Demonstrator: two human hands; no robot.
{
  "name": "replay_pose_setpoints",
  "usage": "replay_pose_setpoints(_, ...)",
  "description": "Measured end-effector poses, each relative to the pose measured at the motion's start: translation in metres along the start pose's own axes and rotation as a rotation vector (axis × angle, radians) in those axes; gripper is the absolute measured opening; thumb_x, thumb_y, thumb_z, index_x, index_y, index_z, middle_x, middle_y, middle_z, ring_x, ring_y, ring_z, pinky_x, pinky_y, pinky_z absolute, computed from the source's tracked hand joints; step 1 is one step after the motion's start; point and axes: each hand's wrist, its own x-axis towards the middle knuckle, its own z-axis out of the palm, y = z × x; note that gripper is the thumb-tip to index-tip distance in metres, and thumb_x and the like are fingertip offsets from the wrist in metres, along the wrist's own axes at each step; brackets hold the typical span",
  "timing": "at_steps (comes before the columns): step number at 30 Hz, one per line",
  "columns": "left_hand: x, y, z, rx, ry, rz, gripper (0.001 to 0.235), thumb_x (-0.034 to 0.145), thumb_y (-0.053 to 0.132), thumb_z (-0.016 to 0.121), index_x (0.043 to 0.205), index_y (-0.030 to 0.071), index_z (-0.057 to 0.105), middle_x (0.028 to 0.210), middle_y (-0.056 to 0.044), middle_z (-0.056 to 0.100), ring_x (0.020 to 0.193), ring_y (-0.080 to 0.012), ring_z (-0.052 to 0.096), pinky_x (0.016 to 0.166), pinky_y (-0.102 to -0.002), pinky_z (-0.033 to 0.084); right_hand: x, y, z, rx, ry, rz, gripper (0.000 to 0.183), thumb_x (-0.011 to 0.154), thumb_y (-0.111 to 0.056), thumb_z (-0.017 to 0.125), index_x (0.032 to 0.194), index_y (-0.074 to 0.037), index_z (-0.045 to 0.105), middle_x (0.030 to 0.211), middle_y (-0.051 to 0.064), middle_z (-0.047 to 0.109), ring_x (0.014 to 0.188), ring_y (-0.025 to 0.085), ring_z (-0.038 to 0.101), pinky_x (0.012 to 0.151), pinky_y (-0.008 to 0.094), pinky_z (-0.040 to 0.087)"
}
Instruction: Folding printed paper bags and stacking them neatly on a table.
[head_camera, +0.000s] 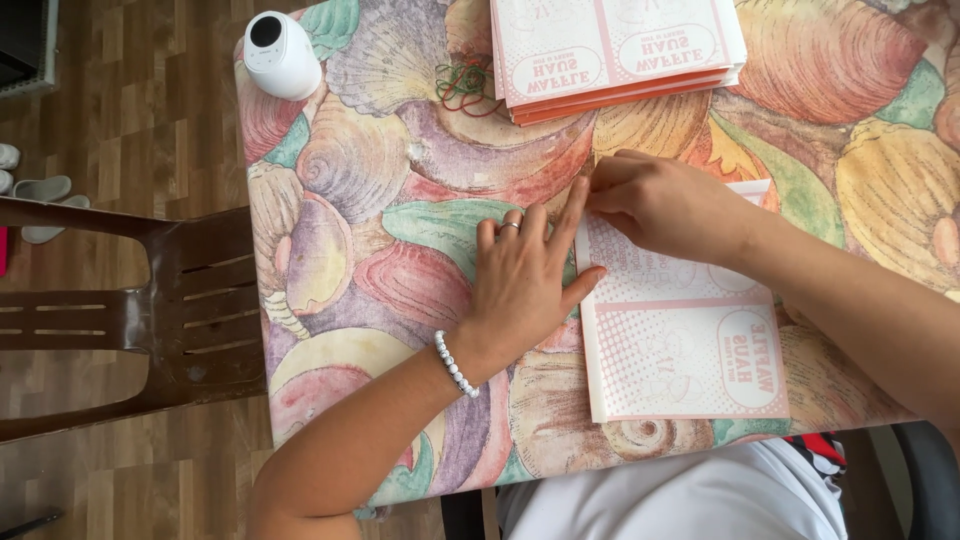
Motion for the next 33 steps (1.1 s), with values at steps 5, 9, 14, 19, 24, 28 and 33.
replay_pose_setpoints(5,-0.001,0.004,-0.002,0.051,-0.038,0.020,0.069,0.091,0.056,0.059,0.138,0.005,0.061,0.089,-0.008,0.052,0.083,-0.0310,0.054,0.083,-0.050,0.037,-0.024,0.000,-0.006,-0.222,-0.012,-0.111,0.007,0.087,-0.004,0.073,0.093,-0.003,0.076,0.093,0.007,0.067,0.090,0.024,0.068,0.074,0.034,0.059)
replay_pose_setpoints(9,0.001,0.010,-0.007,0.249,-0.147,-0.052,0.069,0.095,0.065,0.052,0.142,0.016,0.060,0.106,-0.008,0.063,0.097,-0.0285,0.059,0.087,-0.049,0.041,-0.037,0.003,-0.004,-0.414,-0.158,-0.091,0.030,0.092,-0.010,0.068,0.122,-0.010,0.072,0.099,0.001,0.067,0.084,0.022,0.064,0.069,0.037,0.063)
replay_pose_setpoints(14,0.002,0.012,-0.007,0.283,-0.152,-0.054,0.068,0.094,0.067,0.052,0.140,0.017,0.062,0.108,-0.007,0.064,0.099,-0.0275,0.059,0.091,-0.050,0.042,-0.037,-0.001,0.000,-0.588,-0.087,-0.233,0.014,0.096,-0.012,0.063,0.105,-0.005,0.070,0.097,0.002,0.061,0.080,0.021,0.058,0.072,0.035,0.055)
replay_pose_setpoints(19,0.001,0.012,-0.005,0.289,-0.127,-0.056,0.067,0.094,0.066,0.054,0.139,0.018,0.063,0.106,-0.006,0.064,0.100,-0.0279,0.059,0.090,-0.050,0.041,-0.036,-0.005,-0.002,-0.696,-0.167,-0.206,0.009,0.093,-0.009,0.064,0.099,-0.010,0.071,0.094,-0.001,0.062,0.079,0.019,0.056,0.073,0.033,0.051)
replay_pose_setpoints(24,0.002,0.011,-0.008,0.309,-0.131,-0.052,0.068,0.094,0.068,0.053,0.140,0.020,0.063,0.102,-0.006,0.063,0.096,-0.0277,0.058,0.088,-0.050,0.042,-0.035,-0.005,-0.001,-0.707,-0.120,-0.192,0.014,0.104,-0.014,0.060,0.096,-0.012,0.072,0.090,-0.002,0.061,0.079,0.019,0.055,0.072,0.033,0.050)
replay_pose_setpoints(28,0.003,0.010,-0.010,0.333,-0.153,-0.043,0.069,0.095,0.070,0.048,0.142,0.022,0.062,0.099,-0.006,0.062,0.097,-0.0284,0.057,0.089,-0.050,0.040,-0.033,-0.009,-0.003,-0.729,-0.167,-0.162,0.013,0.104,-0.016,0.060,0.099,-0.013,0.072,0.090,-0.003,0.063,0.079,0.018,0.056,0.074,0.032,0.052)
replay_pose_setpoints(33,0.005,0.012,-0.011,0.343,-0.187,-0.051,0.070,0.094,0.070,0.048,0.144,0.022,0.060,0.100,-0.006,0.063,0.098,-0.0285,0.058,0.092,-0.052,0.040,-0.036,-0.007,-0.001,-0.736,-0.155,-0.172,0.018,0.097,-0.014,0.062,0.113,-0.011,0.070,0.095,-0.003,0.064,0.081,0.018,0.058,0.073,0.032,0.053)
